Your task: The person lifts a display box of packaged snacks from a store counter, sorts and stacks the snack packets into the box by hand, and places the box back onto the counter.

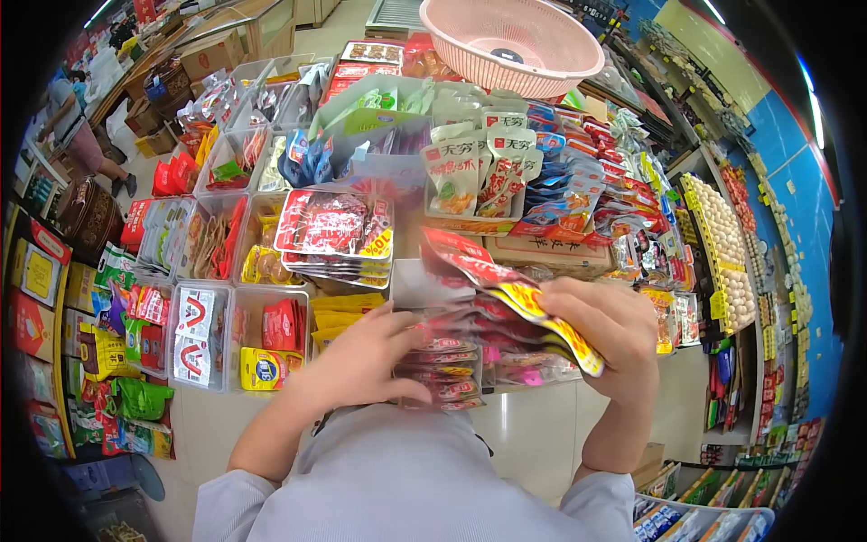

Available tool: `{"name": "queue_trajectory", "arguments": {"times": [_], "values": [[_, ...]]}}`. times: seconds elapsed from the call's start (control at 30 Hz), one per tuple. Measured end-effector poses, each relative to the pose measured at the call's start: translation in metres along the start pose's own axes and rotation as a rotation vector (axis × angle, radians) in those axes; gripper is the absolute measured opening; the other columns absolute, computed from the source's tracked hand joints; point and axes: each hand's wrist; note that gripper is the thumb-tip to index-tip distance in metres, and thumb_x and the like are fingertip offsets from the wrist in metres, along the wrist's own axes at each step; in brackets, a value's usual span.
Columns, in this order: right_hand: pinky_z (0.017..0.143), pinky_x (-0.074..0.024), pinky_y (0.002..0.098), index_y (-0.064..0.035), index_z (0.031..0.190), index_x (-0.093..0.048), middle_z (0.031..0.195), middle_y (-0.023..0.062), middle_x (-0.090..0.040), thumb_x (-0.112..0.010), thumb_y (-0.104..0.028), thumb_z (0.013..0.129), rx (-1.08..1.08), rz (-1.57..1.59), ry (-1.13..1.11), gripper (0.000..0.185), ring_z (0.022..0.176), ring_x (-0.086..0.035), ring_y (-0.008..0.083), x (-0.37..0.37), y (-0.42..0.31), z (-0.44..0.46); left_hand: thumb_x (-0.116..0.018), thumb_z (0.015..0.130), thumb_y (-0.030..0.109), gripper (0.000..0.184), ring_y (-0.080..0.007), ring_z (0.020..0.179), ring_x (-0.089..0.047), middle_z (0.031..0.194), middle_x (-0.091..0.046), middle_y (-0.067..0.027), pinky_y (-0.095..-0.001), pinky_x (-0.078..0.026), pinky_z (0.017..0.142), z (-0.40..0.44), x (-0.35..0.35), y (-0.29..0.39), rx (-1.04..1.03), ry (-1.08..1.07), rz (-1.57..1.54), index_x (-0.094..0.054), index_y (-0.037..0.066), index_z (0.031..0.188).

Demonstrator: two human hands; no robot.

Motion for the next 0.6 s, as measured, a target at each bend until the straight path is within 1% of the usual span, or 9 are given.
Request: {"name": "queue_trajectory", "arguments": {"times": [0.03,0.13,0.2,0.23,0.33,0.43,0.5,0.53,0.6], "values": [[0.059,-0.0525,0.0344,-0.0074,0.105,-0.077,0.098,0.0104,-0.077,-0.082,-0.020,0.067,0.020,0.003,0.014,0.041,0.076,-0.074,0.0247,0.004,0.002,-0.004,-0.077,0.085,0.051,0.069,-0.0359,0.112,-0.065,0.116,-0.067,-0.0199,-0.0488,-0.044,0.112,-0.002,0.009,-0.005,0.034,-0.001,-0.077,-0.063,-0.005,0.123],[0.060,-0.0536,0.0336,-0.0097,0.101,-0.078,0.096,0.0097,-0.077,-0.081,-0.019,0.067,0.061,0.028,0.054,0.035,0.079,-0.075,0.0237,0.010,-0.002,-0.005,-0.074,0.087,0.060,0.079,-0.0343,0.132,-0.057,0.137,-0.062,-0.0200,-0.0517,-0.043,0.113,-0.011,0.035,-0.024,0.330,0.359,-0.490,-0.059,0.000,0.137],[0.061,-0.0548,0.0331,-0.0111,0.100,-0.078,0.096,0.0089,-0.077,-0.081,-0.019,0.068,0.112,0.067,0.058,0.033,0.081,-0.076,0.0238,0.009,-0.002,-0.004,-0.070,0.093,0.055,0.075,-0.0300,0.135,-0.054,0.140,-0.060,-0.0160,-0.0465,-0.042,0.114,0.006,0.042,-0.028,0.162,0.508,-0.827,-0.055,0.000,0.142],[0.063,-0.0557,0.0330,-0.0105,0.091,-0.074,0.091,0.0130,-0.077,-0.075,-0.022,0.077,0.124,0.092,0.047,0.018,0.079,-0.076,0.0264,0.008,-0.009,0.001,-0.068,0.096,0.052,0.073,-0.0279,0.137,-0.053,0.141,-0.059,-0.0140,-0.0439,-0.041,0.114,0.015,0.047,-0.028,0.069,0.585,-0.990,-0.053,0.000,0.144],[0.066,-0.0578,0.0335,-0.0151,0.095,-0.076,0.093,0.0071,-0.078,-0.073,-0.025,0.083,0.248,0.244,-0.003,0.016,0.081,-0.077,0.0243,0.005,-0.034,0.012,-0.063,0.097,0.061,0.088,-0.0272,0.143,-0.047,0.153,-0.050,-0.0134,-0.0452,-0.037,0.119,0.029,0.046,-0.046,0.171,0.091,-1.624,-0.040,0.000,0.155],[0.074,-0.0575,0.0329,-0.0186,0.111,-0.079,0.107,0.0076,-0.078,-0.065,-0.018,0.092,0.445,0.421,-0.272,0.023,0.094,-0.075,0.0232,0.009,-0.044,0.021,-0.067,0.088,0.071,0.108,-0.0277,0.148,-0.041,0.161,-0.041,-0.0142,-0.0457,-0.031,0.123,0.030,0.037,-0.040,0.060,-0.504,-1.532,-0.030,0.000,0.161],[0.075,-0.0572,0.0337,-0.0166,0.112,-0.079,0.110,0.0087,-0.077,-0.063,-0.015,0.094,0.489,0.544,-0.300,0.025,0.097,-0.074,0.0236,-0.001,-0.045,0.024,-0.083,0.070,0.072,0.138,-0.0246,0.152,-0.034,0.166,-0.033,-0.0152,-0.0428,-0.025,0.125,0.029,0.018,-0.024,-0.155,-0.832,-1.409,-0.015,-0.002,0.164],[0.076,-0.0571,0.0341,-0.0155,0.112,-0.079,0.112,0.0093,-0.077,-0.061,-0.014,0.094,0.506,0.604,-0.314,0.025,0.098,-0.074,0.0237,-0.004,-0.045,0.026,-0.091,0.065,0.065,0.142,-0.0225,0.150,-0.035,0.165,-0.034,-0.0151,-0.0406,-0.024,0.125,0.025,0.014,-0.009,-0.182,-0.827,-1.366,-0.016,-0.006,0.162],[0.078,-0.0569,0.0369,-0.0115,0.112,-0.079,0.114,0.0113,-0.076,-0.061,-0.013,0.095,0.470,0.697,-0.336,0.026,0.098,-0.074,0.0264,-0.011,-0.038,0.033,-0.098,0.059,0.054,0.139,-0.0209,0.148,-0.036,0.161,-0.038,-0.0135,-0.0394,-0.025,0.124,0.016,-0.014,-0.012,-0.283,-0.891,-1.338,-0.023,-0.007,0.159]]}}
Point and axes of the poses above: each hand's wrist, its own z-axis towards the middle knuckle, its own x-axis out of the back of the hand, y = z × x
